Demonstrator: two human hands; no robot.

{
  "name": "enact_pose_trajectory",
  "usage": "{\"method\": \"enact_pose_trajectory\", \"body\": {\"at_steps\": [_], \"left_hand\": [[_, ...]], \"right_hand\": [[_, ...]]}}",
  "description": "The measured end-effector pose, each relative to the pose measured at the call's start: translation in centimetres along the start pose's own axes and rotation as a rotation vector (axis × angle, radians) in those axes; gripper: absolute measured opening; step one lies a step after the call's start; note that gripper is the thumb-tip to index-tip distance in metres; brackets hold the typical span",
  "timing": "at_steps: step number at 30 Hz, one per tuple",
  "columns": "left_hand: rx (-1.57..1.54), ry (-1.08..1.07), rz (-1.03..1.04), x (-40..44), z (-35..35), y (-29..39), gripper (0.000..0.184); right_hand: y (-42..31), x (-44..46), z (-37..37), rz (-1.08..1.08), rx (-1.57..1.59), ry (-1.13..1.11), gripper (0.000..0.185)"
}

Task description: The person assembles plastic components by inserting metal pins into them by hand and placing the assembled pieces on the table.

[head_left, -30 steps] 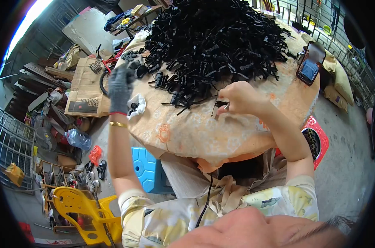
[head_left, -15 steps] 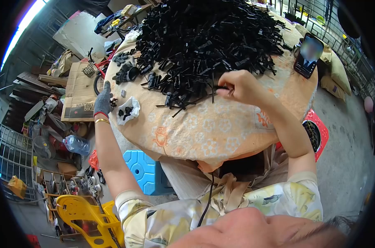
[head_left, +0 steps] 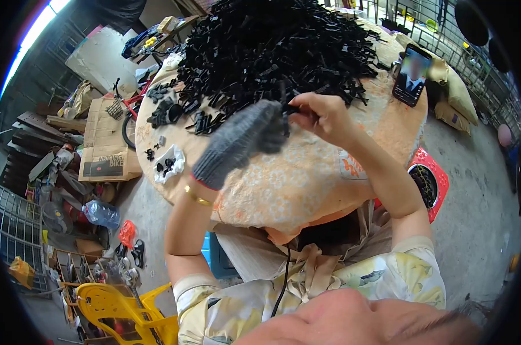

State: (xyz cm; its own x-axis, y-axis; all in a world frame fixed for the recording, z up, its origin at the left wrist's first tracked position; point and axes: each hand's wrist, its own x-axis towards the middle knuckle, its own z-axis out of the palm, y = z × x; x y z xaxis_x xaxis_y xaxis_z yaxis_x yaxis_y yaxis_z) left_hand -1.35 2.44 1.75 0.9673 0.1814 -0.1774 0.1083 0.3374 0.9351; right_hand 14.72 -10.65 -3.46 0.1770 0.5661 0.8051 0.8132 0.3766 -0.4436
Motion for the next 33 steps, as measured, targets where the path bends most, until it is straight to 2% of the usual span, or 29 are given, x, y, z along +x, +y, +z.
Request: {"method": "enact_pose_trajectory", "body": {"at_steps": [1,2,4,6,8,10,12,13,14,16,18,19,20,22,23,26,28,30,33], "left_hand": [[-0.089,-0.11,-0.094,1.3,-0.1,-1.4,0.048],[-0.138,-0.2,-0.098,2.4,-0.2,-2.1,0.054],[-0.15,-0.321,-0.022,3.2,-0.8,-2.5,0.055],[-0.157,-0.33,0.014,3.3,-1.0,-2.9,0.052],[-0.166,-0.329,0.05,3.1,-0.8,-3.1,0.048],[-0.073,-0.187,0.097,2.8,-0.4,-3.0,0.041],[-0.086,-0.167,0.09,2.8,-0.6,-3.2,0.04],[-0.047,-0.13,0.126,3.1,-0.7,-3.5,0.042],[-0.008,-0.089,0.164,3.2,-0.8,-3.8,0.044],[-0.066,-0.048,0.138,3.0,-0.7,-4.0,0.043],[-0.089,-0.044,0.248,3.0,-0.6,-4.5,0.04],[-0.071,-0.046,0.298,3.1,-0.7,-4.8,0.04],[-0.073,-0.04,0.302,3.3,-0.8,-5.1,0.04],[0.146,0.041,0.446,3.9,-1.0,-5.8,0.038],[0.143,0.045,0.449,3.9,-1.1,-5.9,0.038],[0.226,0.082,0.471,3.9,-1.1,-6.1,0.036],[0.299,0.112,0.502,3.7,-0.9,-6.1,0.035],[0.337,0.14,0.51,3.7,-0.7,-6.1,0.035],[0.365,0.167,0.524,3.5,-0.5,-6.1,0.035]], "right_hand": [[0.1,-0.1,0.0,-0.063,0.013,0.004,0.025],[-0.1,-0.1,0.0,-0.052,-0.038,-0.031,0.022],[-0.3,0.1,-0.1,-0.213,-0.089,-0.028,0.027],[-0.2,0.2,-0.3,-0.252,-0.133,-0.021,0.027],[-0.5,0.2,-0.4,-0.31,-0.186,-0.132,0.027],[-0.2,0.1,-0.1,-0.309,-0.194,-0.149,0.025],[0.0,-0.1,-0.1,-0.197,-0.168,-0.191,0.022],[0.2,-0.1,0.0,-0.086,-0.051,-0.154,0.021],[0.6,-0.1,0.3,0.08,0.103,-0.138,0.021],[0.1,0.2,-0.8,0.455,0.049,-0.152,0.021],[0.7,0.6,-1.7,0.625,0.041,-0.24,0.027],[1.2,0.6,-2.0,0.651,0.183,-0.324,0.032],[1.2,0.5,-1.7,0.648,0.185,-0.33,0.032],[0.5,0.1,-1.2,0.714,0.507,-0.292,0.034],[-0.1,0.3,-1.4,0.821,0.568,-0.341,0.031],[0.3,0.4,-1.1,0.886,0.698,-0.407,0.027],[0.5,0.0,-0.6,0.837,0.652,-0.405,0.021],[0.0,-0.1,-0.1,0.778,0.455,-0.326,0.014],[-0.4,-0.3,0.5,0.718,0.42,-0.261,0.008]]}}
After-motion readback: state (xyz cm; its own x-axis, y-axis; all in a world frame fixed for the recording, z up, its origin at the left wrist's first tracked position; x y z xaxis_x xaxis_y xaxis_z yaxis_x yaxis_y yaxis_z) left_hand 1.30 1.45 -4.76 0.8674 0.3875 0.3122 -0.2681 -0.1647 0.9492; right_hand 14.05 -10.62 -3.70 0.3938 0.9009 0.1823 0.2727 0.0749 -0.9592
